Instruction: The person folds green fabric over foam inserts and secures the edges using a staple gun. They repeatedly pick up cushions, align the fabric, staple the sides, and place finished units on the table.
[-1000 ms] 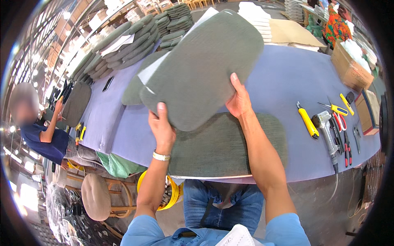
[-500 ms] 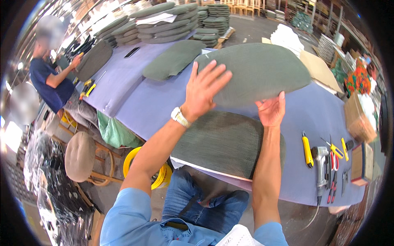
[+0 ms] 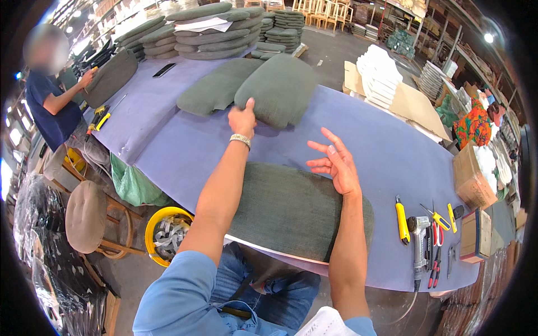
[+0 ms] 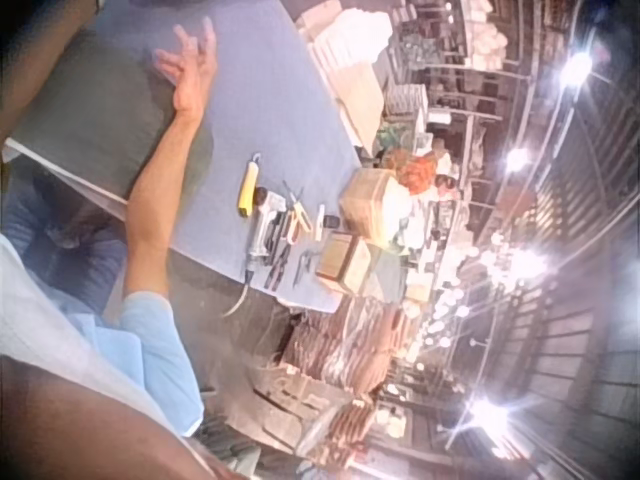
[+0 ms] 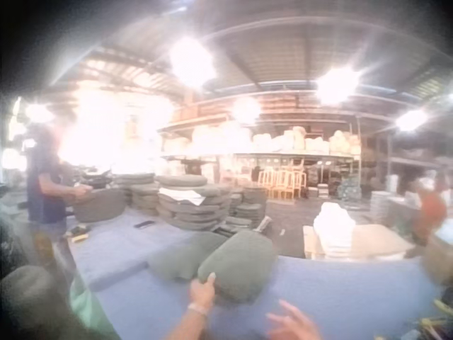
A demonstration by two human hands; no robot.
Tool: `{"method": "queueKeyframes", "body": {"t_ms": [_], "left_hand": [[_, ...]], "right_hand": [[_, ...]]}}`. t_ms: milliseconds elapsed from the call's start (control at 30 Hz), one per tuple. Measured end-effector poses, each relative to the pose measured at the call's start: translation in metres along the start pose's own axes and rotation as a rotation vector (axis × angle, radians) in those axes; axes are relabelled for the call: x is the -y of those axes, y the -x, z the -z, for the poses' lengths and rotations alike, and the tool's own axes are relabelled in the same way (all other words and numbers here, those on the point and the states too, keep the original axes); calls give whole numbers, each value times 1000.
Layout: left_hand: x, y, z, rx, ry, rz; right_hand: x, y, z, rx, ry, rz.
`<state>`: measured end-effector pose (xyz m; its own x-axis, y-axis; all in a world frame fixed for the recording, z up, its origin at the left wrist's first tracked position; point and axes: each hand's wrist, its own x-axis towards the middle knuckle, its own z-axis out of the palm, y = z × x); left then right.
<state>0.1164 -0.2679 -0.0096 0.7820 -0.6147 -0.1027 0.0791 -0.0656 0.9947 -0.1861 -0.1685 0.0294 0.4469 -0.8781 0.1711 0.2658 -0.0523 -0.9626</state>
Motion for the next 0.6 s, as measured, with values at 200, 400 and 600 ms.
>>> {"method": "queueKeyframes", "body": {"t_ms": [200,400,600], "left_hand": [[21,-38,-10,172,453,201],[20,-47,-18,241,634,326],[1,-16,1,139,606,291]], "right_hand": [[-4,-7,-5,7,126,-107],[-5,-12,-6,11,141,-121],[-9,-5,8,-21,136,-139]]}}
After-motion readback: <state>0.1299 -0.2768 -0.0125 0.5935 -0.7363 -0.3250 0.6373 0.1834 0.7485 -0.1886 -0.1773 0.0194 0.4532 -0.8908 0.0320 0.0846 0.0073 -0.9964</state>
